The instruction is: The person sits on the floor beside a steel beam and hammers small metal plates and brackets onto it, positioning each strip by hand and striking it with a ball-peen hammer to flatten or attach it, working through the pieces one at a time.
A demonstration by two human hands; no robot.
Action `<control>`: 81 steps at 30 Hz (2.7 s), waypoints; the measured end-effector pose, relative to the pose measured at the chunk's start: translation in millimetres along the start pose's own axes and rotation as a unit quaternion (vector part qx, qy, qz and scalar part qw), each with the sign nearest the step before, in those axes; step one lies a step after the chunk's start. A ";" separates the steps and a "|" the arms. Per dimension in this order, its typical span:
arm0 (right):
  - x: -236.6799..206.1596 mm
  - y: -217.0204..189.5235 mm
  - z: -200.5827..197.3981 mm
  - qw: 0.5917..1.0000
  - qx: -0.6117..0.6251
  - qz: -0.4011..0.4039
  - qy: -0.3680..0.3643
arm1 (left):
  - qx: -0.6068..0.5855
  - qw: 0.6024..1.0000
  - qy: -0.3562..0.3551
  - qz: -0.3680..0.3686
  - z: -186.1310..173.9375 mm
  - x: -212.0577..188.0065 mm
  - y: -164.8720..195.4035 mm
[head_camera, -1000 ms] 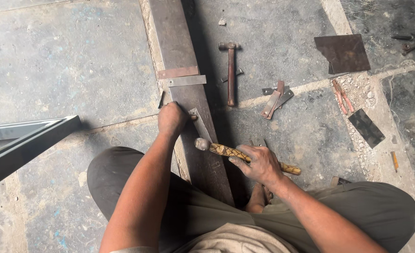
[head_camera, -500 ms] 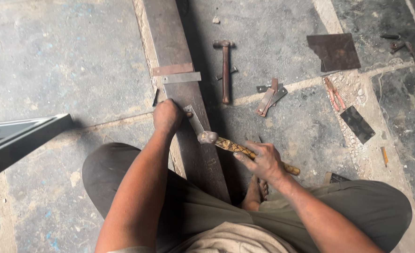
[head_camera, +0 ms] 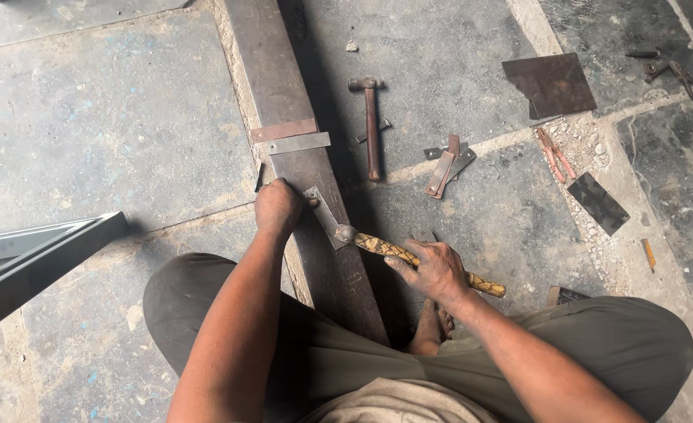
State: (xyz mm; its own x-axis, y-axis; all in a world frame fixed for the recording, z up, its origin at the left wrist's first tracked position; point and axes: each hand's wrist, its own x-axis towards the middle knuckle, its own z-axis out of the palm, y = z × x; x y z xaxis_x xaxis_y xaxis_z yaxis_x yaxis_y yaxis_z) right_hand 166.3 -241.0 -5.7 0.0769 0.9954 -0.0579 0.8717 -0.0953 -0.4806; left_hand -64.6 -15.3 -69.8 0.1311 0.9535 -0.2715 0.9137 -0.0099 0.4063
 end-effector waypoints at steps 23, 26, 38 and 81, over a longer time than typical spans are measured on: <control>35.2 -14.9 -11.7 0.947 0.221 0.232 0.033 | 0.075 0.950 -0.018 0.304 -11.1 -42.5 8.3; 40.2 -18.5 -13.7 0.941 0.237 0.239 0.025 | 0.035 0.983 -0.010 0.182 -11.4 -57.8 11.9; 44.7 -6.9 19.3 0.949 0.221 0.223 0.025 | -0.123 0.987 -0.094 -0.035 5.7 -78.3 25.1; 40.0 30.1 52.1 0.945 -0.058 0.281 -0.159 | 0.064 0.988 0.135 0.044 27.1 -18.6 12.9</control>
State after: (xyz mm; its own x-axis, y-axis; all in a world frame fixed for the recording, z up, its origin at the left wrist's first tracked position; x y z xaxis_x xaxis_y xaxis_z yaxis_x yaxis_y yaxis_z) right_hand 170.4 -204.8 -68.0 0.4110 0.7316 -0.5438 0.7850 -0.5874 -0.1970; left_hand -44.8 -41.3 -83.1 0.1203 0.9927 0.0087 0.9471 -0.1174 0.2988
